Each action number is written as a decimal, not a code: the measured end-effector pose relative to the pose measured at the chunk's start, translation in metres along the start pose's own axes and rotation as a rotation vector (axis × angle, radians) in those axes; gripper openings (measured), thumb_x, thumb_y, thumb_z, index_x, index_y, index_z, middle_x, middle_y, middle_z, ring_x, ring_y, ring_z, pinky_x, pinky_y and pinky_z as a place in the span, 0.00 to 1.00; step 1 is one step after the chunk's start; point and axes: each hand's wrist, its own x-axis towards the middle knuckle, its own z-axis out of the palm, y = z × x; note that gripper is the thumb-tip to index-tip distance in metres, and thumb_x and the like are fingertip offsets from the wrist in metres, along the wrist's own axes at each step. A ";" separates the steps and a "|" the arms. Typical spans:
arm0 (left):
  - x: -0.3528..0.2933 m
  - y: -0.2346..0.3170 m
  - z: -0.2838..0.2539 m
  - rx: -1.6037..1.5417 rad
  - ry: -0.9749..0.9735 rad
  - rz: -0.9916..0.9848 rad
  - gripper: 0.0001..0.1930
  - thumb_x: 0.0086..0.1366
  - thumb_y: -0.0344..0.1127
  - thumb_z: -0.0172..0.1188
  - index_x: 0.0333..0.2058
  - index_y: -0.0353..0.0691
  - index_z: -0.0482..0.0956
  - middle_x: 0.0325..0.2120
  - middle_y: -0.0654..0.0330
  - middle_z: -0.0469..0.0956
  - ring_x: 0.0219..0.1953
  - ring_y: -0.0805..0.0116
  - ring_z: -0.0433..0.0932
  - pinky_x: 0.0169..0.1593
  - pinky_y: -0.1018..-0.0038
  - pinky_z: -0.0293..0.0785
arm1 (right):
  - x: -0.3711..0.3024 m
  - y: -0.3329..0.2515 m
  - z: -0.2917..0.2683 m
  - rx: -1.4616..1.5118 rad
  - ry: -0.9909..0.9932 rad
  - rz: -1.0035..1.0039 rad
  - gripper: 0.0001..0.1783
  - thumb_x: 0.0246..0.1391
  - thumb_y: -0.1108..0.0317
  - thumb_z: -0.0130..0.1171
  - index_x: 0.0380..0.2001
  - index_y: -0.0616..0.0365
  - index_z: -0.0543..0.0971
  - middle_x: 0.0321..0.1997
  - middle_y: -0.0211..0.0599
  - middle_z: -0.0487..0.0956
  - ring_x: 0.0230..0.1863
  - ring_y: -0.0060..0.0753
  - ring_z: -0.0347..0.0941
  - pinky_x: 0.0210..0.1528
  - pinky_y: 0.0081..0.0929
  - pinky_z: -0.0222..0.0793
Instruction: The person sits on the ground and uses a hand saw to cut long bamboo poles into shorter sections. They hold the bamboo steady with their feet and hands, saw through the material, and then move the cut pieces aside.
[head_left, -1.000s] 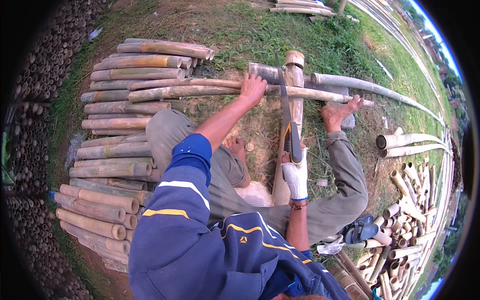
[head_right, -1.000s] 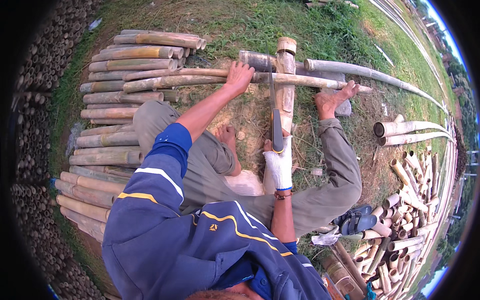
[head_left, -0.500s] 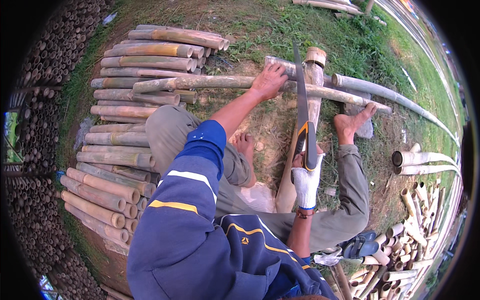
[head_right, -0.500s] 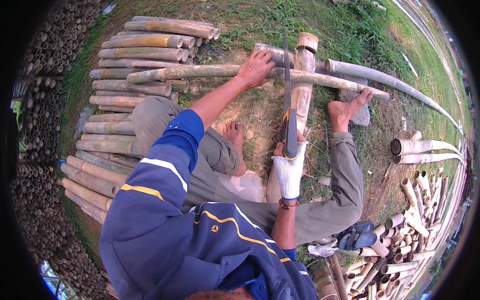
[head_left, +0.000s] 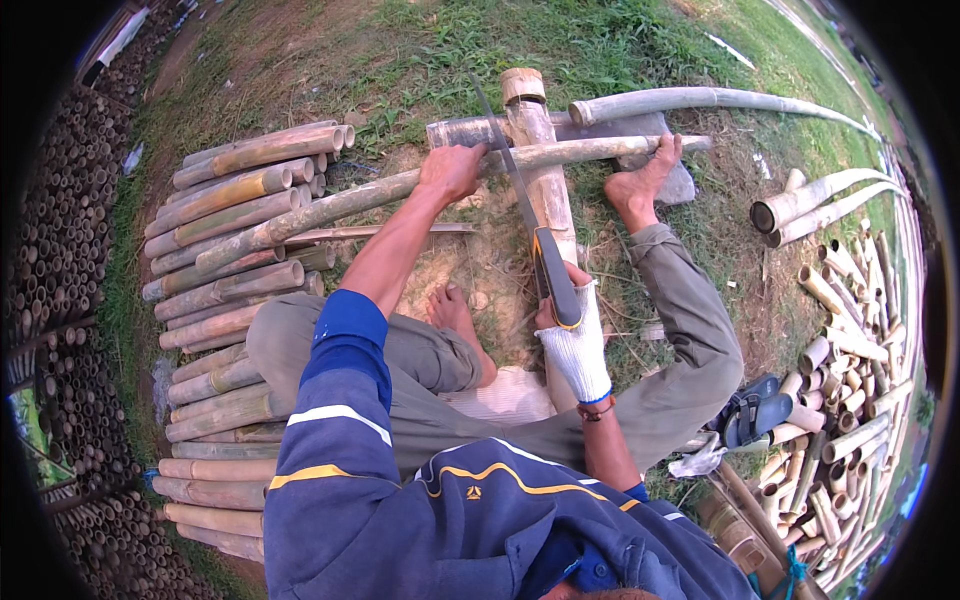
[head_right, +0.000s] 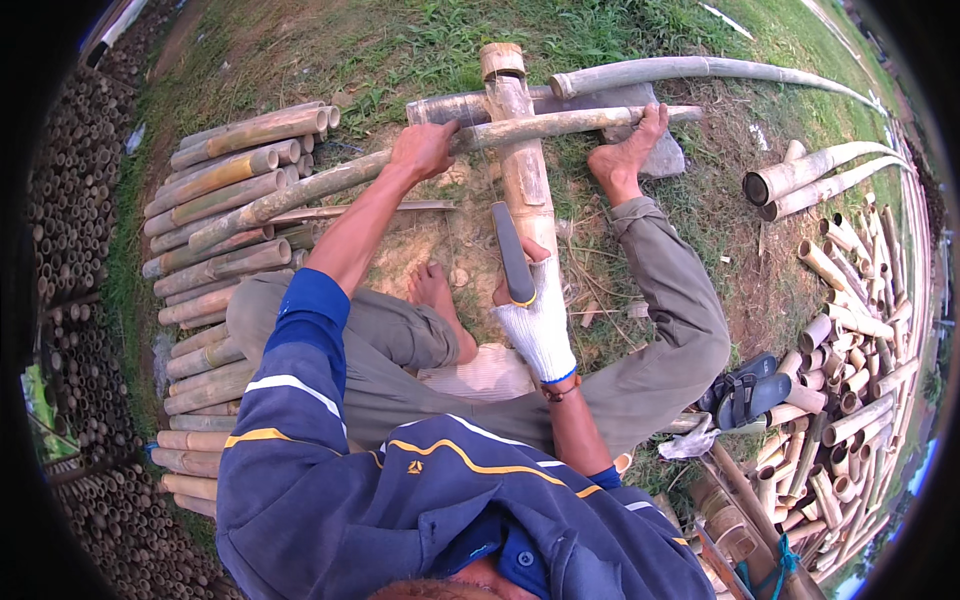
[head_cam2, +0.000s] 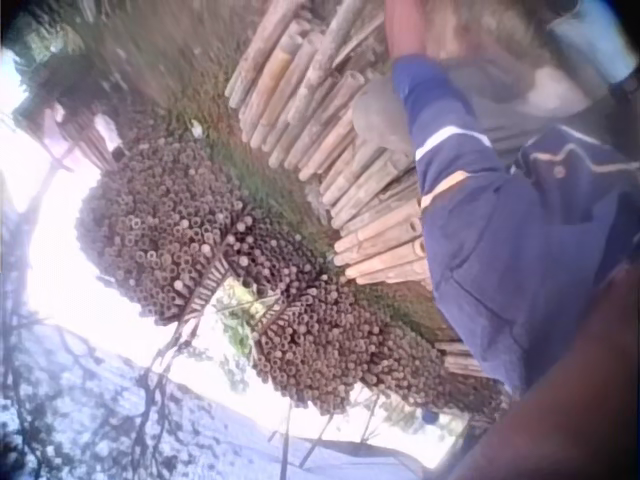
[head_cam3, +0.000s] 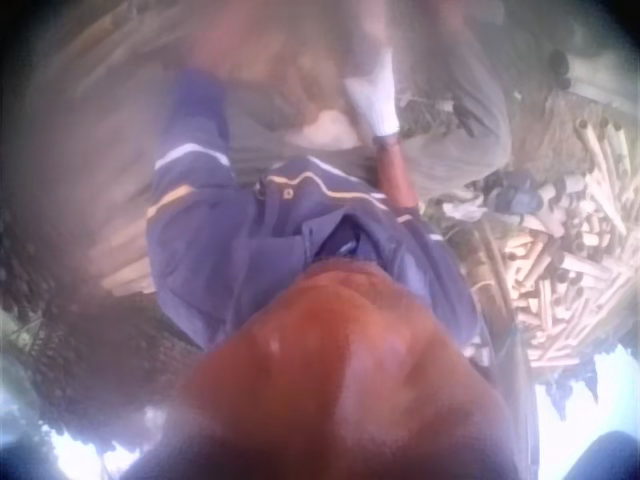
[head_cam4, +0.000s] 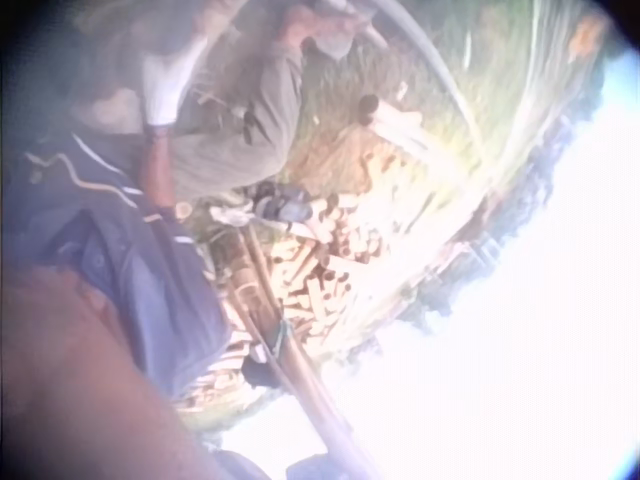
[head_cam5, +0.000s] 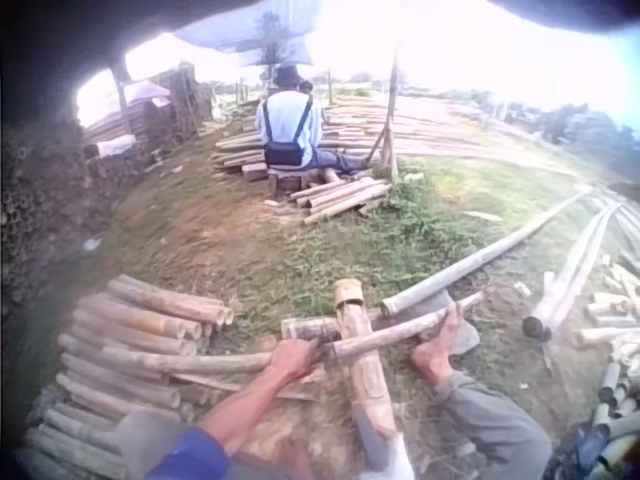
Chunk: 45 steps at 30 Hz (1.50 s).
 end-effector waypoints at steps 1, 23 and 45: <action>-0.003 0.001 0.004 -0.003 0.022 0.015 0.28 0.60 0.33 0.69 0.61 0.46 0.80 0.38 0.45 0.88 0.42 0.44 0.89 0.47 0.51 0.85 | -0.002 -0.005 -0.002 -0.053 0.006 -0.034 0.30 0.65 0.79 0.57 0.69 0.58 0.67 0.56 0.33 0.73 0.51 0.20 0.71 0.55 0.22 0.74; 0.011 0.008 -0.011 0.029 -0.109 0.012 0.36 0.61 0.55 0.74 0.65 0.47 0.80 0.45 0.45 0.89 0.49 0.46 0.88 0.56 0.54 0.84 | -0.030 -0.005 -0.015 0.109 0.147 0.041 0.36 0.59 0.81 0.62 0.71 0.62 0.68 0.66 0.43 0.75 0.63 0.32 0.74 0.68 0.30 0.69; 0.017 0.012 -0.016 0.007 -0.137 -0.025 0.38 0.59 0.56 0.75 0.66 0.48 0.80 0.46 0.46 0.89 0.50 0.46 0.88 0.58 0.54 0.84 | 0.109 0.020 0.031 0.085 0.103 -0.014 0.35 0.54 0.80 0.64 0.67 0.58 0.71 0.49 0.40 0.78 0.46 0.28 0.75 0.50 0.29 0.75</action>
